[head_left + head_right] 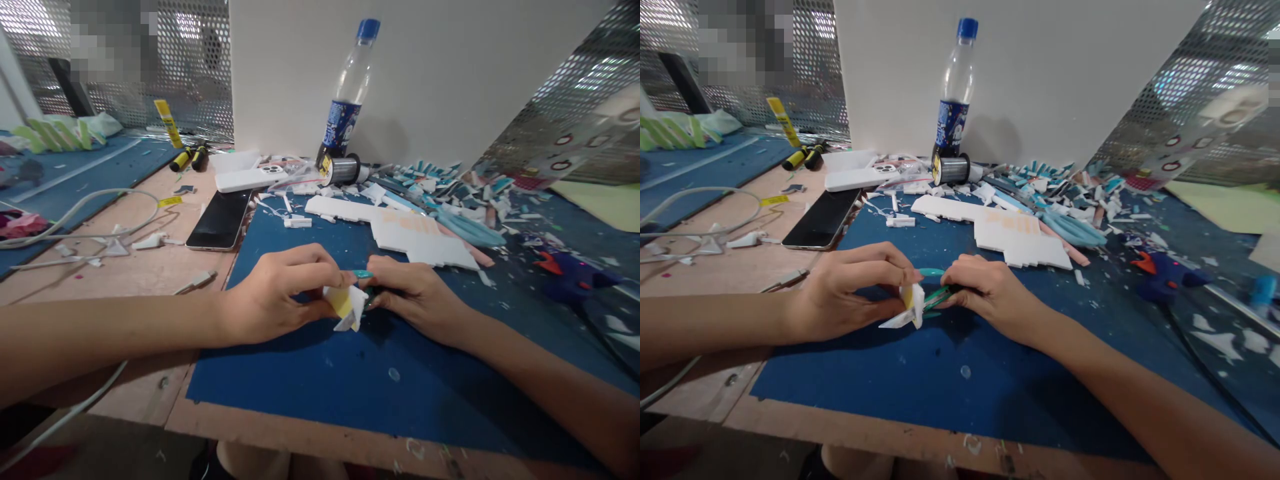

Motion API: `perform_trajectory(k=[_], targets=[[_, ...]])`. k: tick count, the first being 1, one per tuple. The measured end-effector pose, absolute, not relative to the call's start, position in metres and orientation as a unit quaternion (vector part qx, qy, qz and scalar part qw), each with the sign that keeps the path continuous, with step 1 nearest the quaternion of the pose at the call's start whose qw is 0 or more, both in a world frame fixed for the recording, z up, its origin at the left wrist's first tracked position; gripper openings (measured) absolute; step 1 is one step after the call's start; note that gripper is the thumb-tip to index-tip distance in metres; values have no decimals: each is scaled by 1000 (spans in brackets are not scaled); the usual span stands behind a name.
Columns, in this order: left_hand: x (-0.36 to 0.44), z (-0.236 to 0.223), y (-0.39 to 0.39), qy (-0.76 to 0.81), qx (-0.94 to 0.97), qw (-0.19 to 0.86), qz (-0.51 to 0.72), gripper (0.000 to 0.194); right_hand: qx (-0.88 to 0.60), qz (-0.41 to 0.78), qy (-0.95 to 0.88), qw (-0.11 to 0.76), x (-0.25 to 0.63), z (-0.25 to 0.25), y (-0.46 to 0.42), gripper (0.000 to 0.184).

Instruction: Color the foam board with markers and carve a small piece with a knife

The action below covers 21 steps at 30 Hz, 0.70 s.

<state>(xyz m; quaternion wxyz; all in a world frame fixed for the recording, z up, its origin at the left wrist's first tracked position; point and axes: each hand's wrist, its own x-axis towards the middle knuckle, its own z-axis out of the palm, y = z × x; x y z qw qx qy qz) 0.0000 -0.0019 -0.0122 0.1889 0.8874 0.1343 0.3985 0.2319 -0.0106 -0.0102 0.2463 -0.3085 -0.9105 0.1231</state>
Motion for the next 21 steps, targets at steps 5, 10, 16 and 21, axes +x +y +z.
perform_trajectory(k=[5,10,16,21], targets=[[0,-13,-1,118,880,192,417,9,-303,123,-908,263,231,-10,-11,38],[-2,-15,2,81,865,206,451,16,-305,141,-899,280,230,-9,-11,32],[-3,-17,2,96,848,232,468,22,-306,147,-893,295,233,-12,-8,35],[-3,-17,2,112,845,240,465,24,-322,196,-883,280,235,-8,-9,42]])
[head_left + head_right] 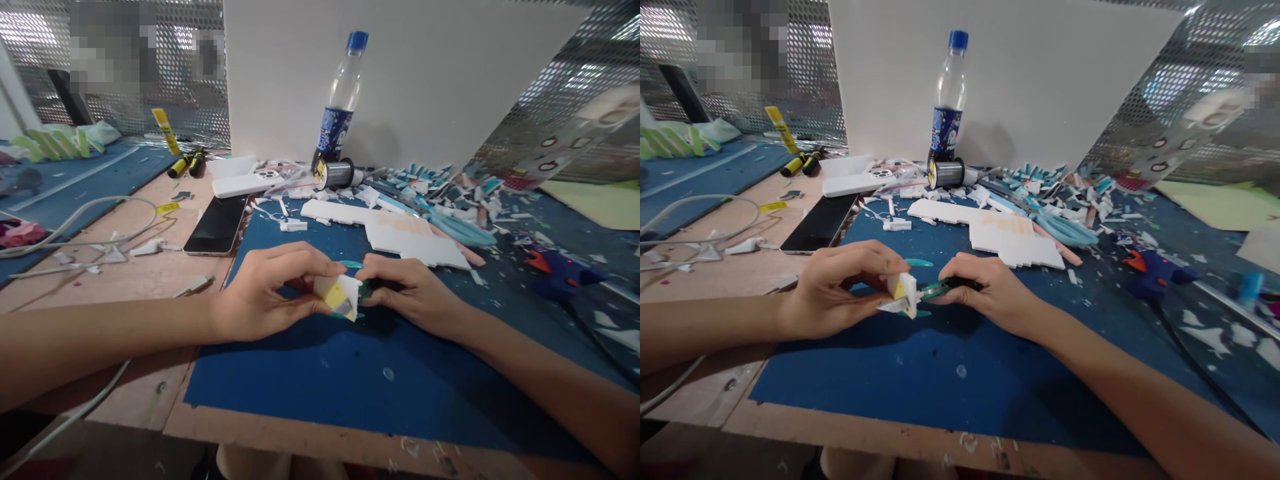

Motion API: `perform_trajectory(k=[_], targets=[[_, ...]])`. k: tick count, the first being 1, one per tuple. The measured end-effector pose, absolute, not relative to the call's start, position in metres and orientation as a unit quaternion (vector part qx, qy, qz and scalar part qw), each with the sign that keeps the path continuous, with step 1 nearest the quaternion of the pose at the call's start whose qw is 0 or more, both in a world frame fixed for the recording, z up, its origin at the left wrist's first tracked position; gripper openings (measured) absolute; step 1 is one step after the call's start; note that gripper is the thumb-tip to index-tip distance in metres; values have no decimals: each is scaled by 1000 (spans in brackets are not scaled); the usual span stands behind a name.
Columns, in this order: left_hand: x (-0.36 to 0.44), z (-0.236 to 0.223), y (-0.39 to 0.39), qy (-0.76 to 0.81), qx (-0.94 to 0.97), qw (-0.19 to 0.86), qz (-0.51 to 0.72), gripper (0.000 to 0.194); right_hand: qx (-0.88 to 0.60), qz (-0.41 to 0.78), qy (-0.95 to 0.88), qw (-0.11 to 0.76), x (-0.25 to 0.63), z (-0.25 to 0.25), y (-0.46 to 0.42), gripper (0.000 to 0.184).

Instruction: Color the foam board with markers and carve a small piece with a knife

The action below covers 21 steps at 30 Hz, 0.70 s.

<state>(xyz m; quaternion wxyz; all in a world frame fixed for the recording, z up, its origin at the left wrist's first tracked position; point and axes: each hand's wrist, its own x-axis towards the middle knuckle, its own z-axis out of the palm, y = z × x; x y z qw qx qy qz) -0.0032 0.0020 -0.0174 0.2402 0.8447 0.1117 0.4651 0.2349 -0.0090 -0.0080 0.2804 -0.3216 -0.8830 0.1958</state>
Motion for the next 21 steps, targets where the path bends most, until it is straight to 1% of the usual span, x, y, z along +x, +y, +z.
perform_trajectory(k=[3,7,11,13,17,19,21], targets=[[-3,-18,3,125,837,265,461,25,-314,259,-871,276,238,-4,-11,43],[-3,-18,5,121,828,301,457,26,-318,363,-839,251,244,-1,-11,30],[-2,-15,7,46,860,277,426,27,-313,472,-791,232,249,-1,-6,19],[-1,-15,7,40,865,270,420,25,-328,515,-759,226,250,-1,-6,15],[-3,-18,7,78,856,295,418,26,-369,531,-723,245,251,2,-9,11],[-4,-20,8,93,845,324,415,28,-375,526,-723,245,252,5,-10,13],[-4,-22,9,113,830,354,417,29,-373,526,-733,216,252,8,-10,19]])
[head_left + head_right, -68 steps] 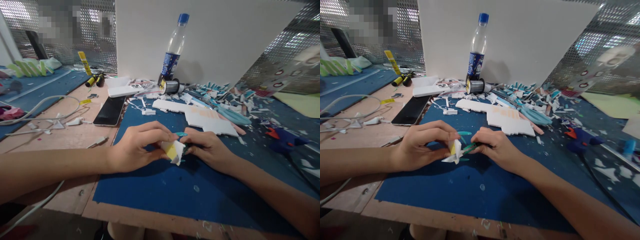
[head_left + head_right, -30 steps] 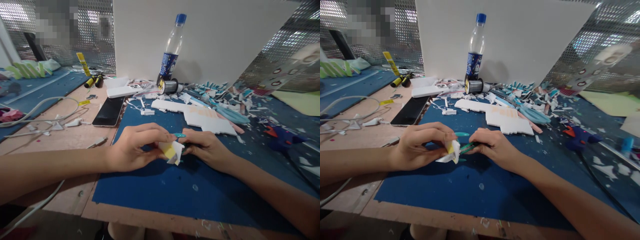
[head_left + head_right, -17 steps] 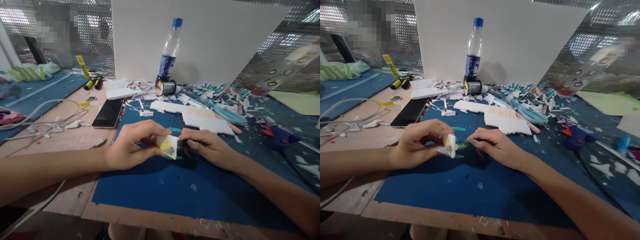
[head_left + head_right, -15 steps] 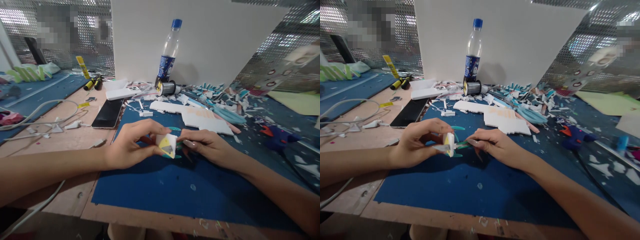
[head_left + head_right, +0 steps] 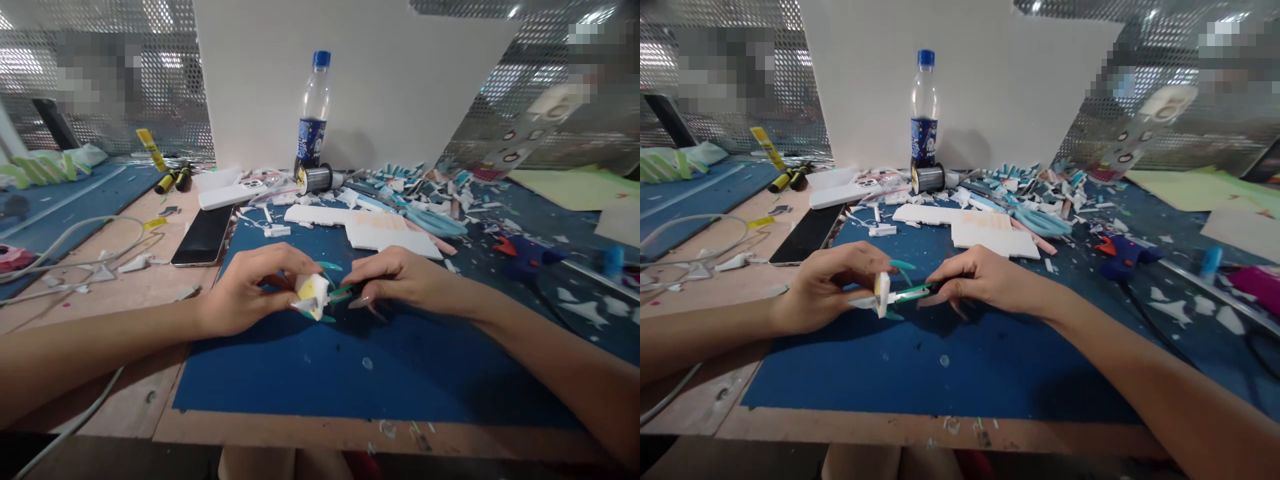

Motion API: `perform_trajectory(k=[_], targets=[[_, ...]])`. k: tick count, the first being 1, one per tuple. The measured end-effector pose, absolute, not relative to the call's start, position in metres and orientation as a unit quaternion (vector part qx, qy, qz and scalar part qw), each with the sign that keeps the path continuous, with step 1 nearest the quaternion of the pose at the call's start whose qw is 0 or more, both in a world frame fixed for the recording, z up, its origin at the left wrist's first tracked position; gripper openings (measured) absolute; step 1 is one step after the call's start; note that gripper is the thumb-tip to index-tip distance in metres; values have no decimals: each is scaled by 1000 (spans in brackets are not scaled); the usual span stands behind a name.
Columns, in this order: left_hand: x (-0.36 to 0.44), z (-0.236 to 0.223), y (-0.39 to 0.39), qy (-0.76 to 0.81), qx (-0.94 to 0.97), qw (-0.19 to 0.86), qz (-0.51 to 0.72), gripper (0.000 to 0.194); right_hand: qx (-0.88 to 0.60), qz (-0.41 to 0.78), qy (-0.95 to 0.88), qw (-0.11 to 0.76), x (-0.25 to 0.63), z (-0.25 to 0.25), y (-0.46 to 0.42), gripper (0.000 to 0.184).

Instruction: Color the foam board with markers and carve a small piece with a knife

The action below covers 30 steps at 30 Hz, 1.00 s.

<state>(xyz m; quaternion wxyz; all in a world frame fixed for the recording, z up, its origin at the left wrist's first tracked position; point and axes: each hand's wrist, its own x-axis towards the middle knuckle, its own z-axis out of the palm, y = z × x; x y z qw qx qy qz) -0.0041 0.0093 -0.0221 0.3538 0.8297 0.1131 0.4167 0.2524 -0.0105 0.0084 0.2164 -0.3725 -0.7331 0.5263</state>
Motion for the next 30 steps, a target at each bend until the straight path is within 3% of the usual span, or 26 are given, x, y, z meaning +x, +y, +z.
perform_trajectory(k=[4,10,19,30], targets=[[-2,-24,14,165,794,391,436,32,-385,532,-733,176,255,11,-9,23],[1,-23,17,142,769,463,417,33,-400,537,-715,198,256,8,-9,16],[-1,-26,16,115,764,480,415,42,-411,513,-720,222,251,7,-11,29],[0,-20,10,59,818,373,434,33,-318,273,-872,254,246,-3,-9,17]])
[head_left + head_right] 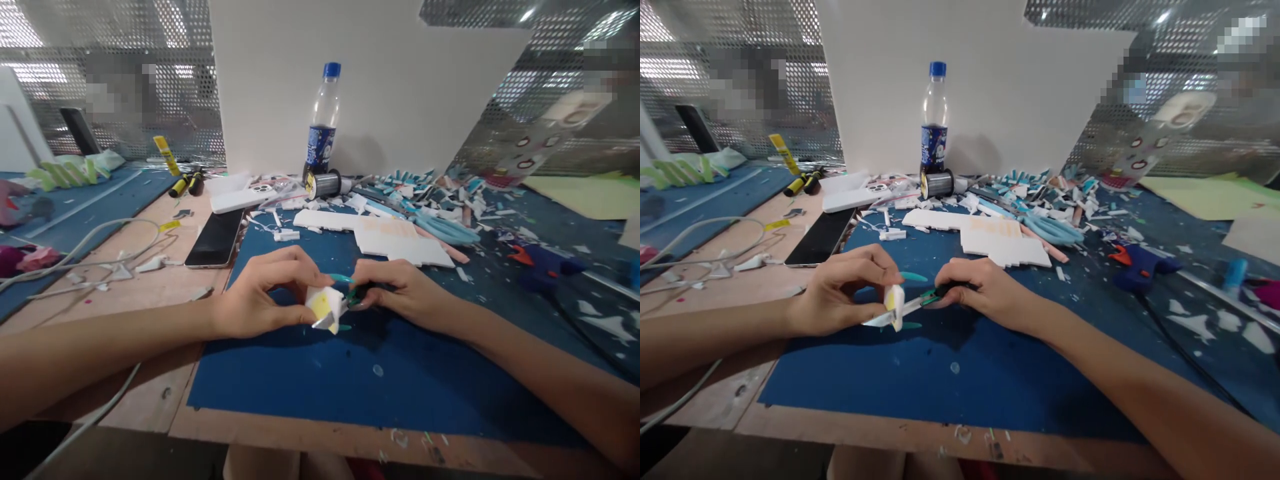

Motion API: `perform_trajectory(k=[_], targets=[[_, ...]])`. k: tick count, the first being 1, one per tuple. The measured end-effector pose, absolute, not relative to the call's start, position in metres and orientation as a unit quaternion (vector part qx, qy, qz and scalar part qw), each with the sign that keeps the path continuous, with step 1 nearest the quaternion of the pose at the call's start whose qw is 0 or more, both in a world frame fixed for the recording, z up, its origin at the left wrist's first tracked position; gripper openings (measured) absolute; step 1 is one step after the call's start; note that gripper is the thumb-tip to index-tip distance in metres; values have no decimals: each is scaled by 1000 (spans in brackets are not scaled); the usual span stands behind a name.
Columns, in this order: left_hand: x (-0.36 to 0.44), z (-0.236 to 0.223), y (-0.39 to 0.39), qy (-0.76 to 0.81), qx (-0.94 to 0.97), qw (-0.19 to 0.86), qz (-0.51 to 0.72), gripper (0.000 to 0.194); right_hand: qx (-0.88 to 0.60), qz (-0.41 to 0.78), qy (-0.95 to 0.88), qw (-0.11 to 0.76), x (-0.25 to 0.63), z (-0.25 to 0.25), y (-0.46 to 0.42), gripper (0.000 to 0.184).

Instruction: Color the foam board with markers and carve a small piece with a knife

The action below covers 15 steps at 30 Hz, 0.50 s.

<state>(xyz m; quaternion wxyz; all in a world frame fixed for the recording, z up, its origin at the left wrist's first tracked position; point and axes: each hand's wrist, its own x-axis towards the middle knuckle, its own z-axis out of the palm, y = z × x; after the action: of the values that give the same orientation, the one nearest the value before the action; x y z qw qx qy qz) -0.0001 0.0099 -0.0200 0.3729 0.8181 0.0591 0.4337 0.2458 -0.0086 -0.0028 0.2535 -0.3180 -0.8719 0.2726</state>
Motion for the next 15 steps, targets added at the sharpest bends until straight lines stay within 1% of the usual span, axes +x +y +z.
perform_trajectory(k=[2,4,10,15], targets=[[-1,-20,10,48,826,362,430,32,-306,263,-877,259,245,-5,-9,15],[-1,-19,9,39,832,351,428,31,-300,267,-878,263,244,-6,-9,18],[0,-15,7,45,842,336,419,22,-303,278,-870,270,240,-7,-9,37],[-1,-16,7,38,847,327,417,22,-305,288,-867,269,237,-6,-9,39]])
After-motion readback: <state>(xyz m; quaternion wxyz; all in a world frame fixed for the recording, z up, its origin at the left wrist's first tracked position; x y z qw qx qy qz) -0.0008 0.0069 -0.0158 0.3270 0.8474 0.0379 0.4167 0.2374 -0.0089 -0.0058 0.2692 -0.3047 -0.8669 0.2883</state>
